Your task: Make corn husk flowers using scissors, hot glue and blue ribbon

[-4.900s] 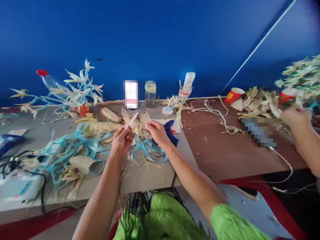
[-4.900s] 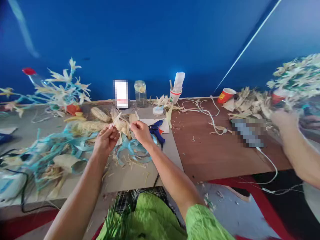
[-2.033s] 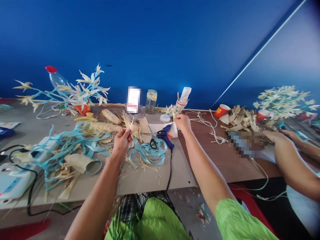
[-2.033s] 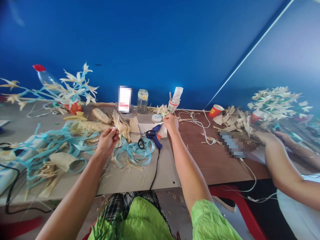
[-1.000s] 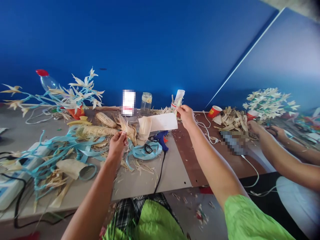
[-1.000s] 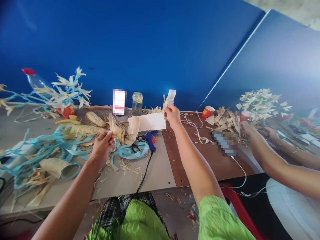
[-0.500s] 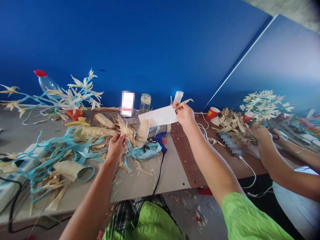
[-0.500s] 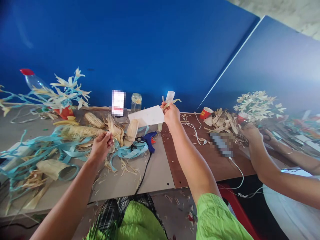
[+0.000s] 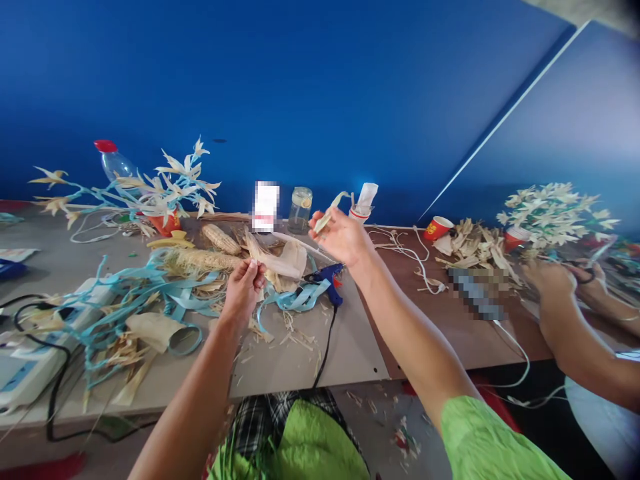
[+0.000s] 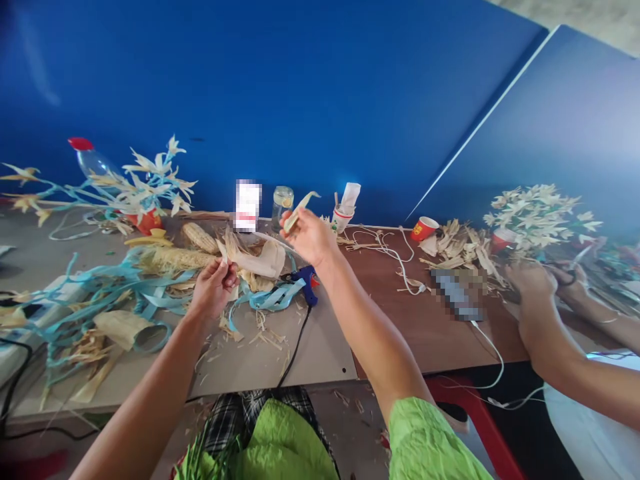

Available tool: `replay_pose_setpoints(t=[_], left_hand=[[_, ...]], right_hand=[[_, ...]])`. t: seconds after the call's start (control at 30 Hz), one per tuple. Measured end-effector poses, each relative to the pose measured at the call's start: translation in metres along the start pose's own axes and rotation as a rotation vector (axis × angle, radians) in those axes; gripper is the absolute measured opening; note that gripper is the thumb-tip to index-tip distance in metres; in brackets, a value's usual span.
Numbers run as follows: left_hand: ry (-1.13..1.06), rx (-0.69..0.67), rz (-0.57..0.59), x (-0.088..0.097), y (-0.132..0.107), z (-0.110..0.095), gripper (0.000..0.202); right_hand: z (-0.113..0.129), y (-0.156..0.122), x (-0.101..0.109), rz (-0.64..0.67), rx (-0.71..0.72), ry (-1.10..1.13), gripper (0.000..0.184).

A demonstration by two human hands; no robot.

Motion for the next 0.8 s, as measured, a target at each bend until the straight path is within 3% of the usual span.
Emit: replay_pose_setpoints(t=[0.07, 0.2, 0.37, 0.57, 0.7, 0.8], left_hand=[[0.037, 0.005, -0.019, 0.0, -0.001, 0.002, 0.026], [0.134, -0.026, -0.057, 0.004, 0.0, 0.004, 0.025], [0.31, -0.045, -0.153, 0.012, 0.003, 0.006, 0.023], [0.418, -0.044, -0.149, 0.015, 0.006, 0.01, 0.02], [0.501, -0.029, -0.139, 0.016, 0.007, 0.013, 0.021], [0.555, -0.024, -0.114, 0.014, 0.006, 0.014, 0.021]], right_hand=[[-0.025, -0.013, -0.01, 0.07, -0.124, 0.017, 0.017], [-0.062, -0.04, -0.024, 0.158, -0.198, 0.094, 0.031], [-0.089, -0.06, -0.026, 0.102, -0.204, 0.104, 0.029], [-0.119, -0.042, -0.016, 0.049, -0.286, 0.035, 0.028], [-0.137, -0.026, -0.004, -0.077, -0.163, -0.165, 0.021], [-0.148, -0.02, 0.002, -0.1, -0.102, -0.273, 0.021]])
Point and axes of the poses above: each hand's wrist, its own y-axis towards the middle knuckle, its own x-axis out of the back of the hand, z = x × y, the point moved 4 cm from there along y, towards the middle knuckle, and after that the axes turned 2 degrees about -z, right-handed, at the moved point
